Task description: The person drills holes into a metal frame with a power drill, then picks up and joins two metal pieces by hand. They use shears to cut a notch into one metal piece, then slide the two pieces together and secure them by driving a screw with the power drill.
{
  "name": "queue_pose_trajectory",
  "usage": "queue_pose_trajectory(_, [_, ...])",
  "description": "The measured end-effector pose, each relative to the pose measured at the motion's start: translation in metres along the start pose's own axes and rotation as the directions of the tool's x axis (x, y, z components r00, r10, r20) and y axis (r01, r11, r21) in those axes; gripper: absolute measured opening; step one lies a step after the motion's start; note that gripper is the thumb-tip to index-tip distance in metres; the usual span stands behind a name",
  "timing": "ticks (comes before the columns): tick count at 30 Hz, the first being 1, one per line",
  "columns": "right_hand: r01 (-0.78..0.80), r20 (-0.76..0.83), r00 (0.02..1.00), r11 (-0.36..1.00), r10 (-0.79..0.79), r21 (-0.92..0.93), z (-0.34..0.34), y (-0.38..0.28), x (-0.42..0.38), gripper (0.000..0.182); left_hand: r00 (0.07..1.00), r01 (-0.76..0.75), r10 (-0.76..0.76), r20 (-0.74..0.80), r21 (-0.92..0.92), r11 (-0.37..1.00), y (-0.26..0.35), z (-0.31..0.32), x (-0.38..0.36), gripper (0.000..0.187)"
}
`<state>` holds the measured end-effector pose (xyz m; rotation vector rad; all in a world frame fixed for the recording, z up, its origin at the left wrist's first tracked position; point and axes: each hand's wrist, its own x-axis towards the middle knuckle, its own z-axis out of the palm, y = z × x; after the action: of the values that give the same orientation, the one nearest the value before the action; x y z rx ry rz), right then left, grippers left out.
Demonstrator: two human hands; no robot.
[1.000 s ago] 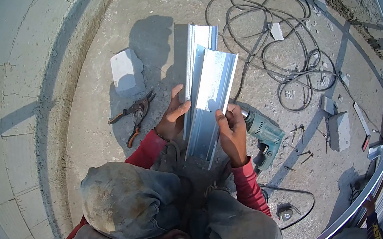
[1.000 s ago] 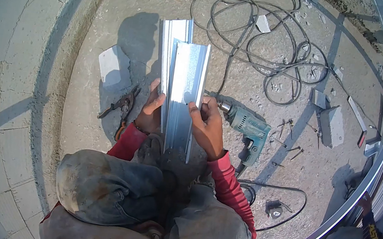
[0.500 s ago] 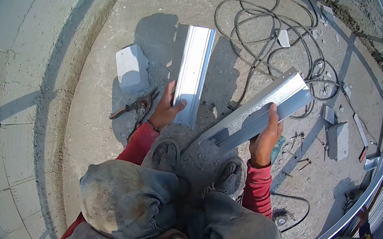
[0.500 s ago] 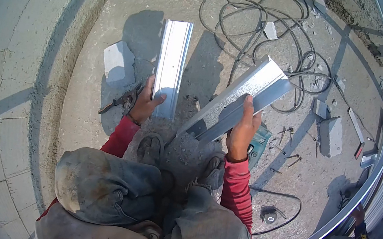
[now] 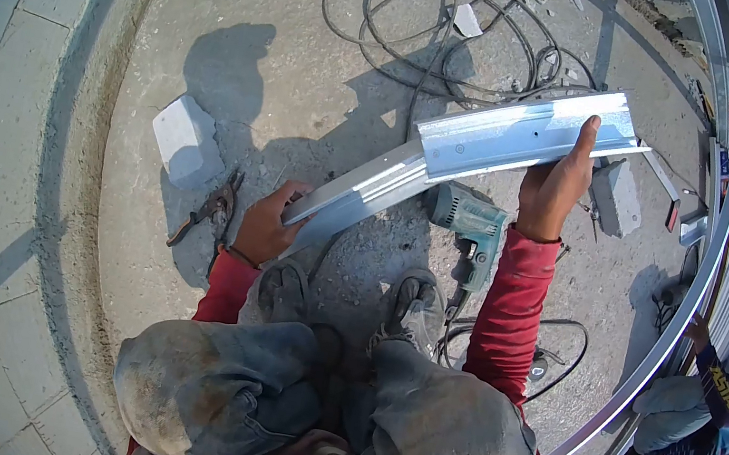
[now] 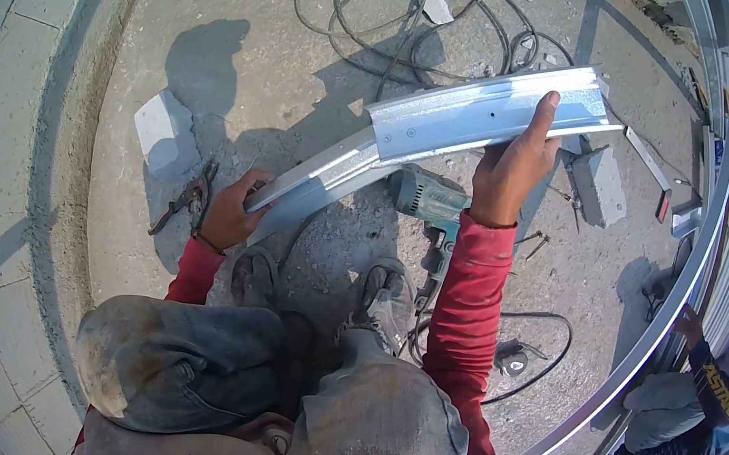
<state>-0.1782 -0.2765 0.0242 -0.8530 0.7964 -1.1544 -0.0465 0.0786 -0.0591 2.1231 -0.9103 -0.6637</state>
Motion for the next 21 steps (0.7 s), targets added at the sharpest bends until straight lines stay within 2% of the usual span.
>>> queue_pose_trajectory(2, [0.054,-0.058,0.997,0.997,-0.057,-0.05,0.001,-0.008,0.002,0.053,0.993,-0.06,0.065,-0.094,0.048,0.997,0.003,-0.001,0.0,0.04])
queue_pose_trajectory(5, [-0.07,0.056,0.996,0.997,0.073,-0.039,-0.008,-0.012,0.008,0.074,0.99,-0.058,0.053,-0.132,-0.031,0.998,0.004,-0.001,0.001,0.043])
queue_pose_trajectory(6, [-0.067,0.051,0.996,0.997,0.069,-0.038,-0.009,-0.01,0.008,0.074,0.99,-0.062,0.058,-0.128,-0.031,0.998,0.005,0.0,0.002,0.043])
queue_pose_trajectory(8, [-0.187,0.133,0.975,0.981,0.179,0.048,-0.008,-0.005,0.006,0.075,0.984,-0.046,0.053,-0.172,0.046,0.998,0.007,0.003,0.0,0.047])
queue_pose_trajectory(9, [-0.218,0.174,0.964,0.972,0.201,0.087,-0.006,-0.001,0.003,0.074,0.984,-0.05,0.057,-0.168,0.045,0.998,0.01,0.004,0.0,0.047])
queue_pose_trajectory(10, [-0.229,0.141,0.967,0.966,0.212,0.117,-0.003,0.003,0.0,0.067,0.979,-0.076,0.092,-0.181,0.095,0.993,0.014,0.005,0.0,0.048])
queue_pose_trajectory(12, [-0.291,0.24,0.938,0.945,0.25,0.152,0.001,0.006,-0.006,0.061,0.973,-0.108,0.134,-0.186,0.143,0.984,0.014,0.01,-0.002,0.048])
queue_pose_trajectory(14, [-0.309,0.236,0.934,0.939,0.27,0.151,0.003,0.016,-0.008,0.058,0.946,-0.169,0.235,-0.224,0.277,0.946,0.004,0.018,-0.004,0.05])
queue_pose_trajectory(16, [-0.291,0.168,0.947,0.952,0.273,0.09,0.009,0.023,-0.011,0.041,0.94,-0.178,0.248,-0.233,0.287,0.941,0.005,0.023,-0.004,0.05])
queue_pose_trajectory(18, [-0.276,0.147,0.954,0.956,0.26,0.098,0.011,0.025,-0.012,0.039,0.935,-0.181,0.257,-0.242,0.297,0.938,0.005,0.024,-0.006,0.051])
queue_pose_trajectory(20, [-0.261,0.049,0.965,0.957,0.257,0.13,0.01,0.026,-0.009,0.043,0.96,-0.145,0.198,-0.196,0.256,0.956,0.003,0.025,-0.007,0.051])
queue_pose_trajectory(21, [-0.241,0.108,0.969,0.951,0.224,0.193,0.006,0.023,-0.005,0.049,0.961,-0.143,0.196,-0.197,0.256,0.956,0.001,0.025,-0.007,0.051])
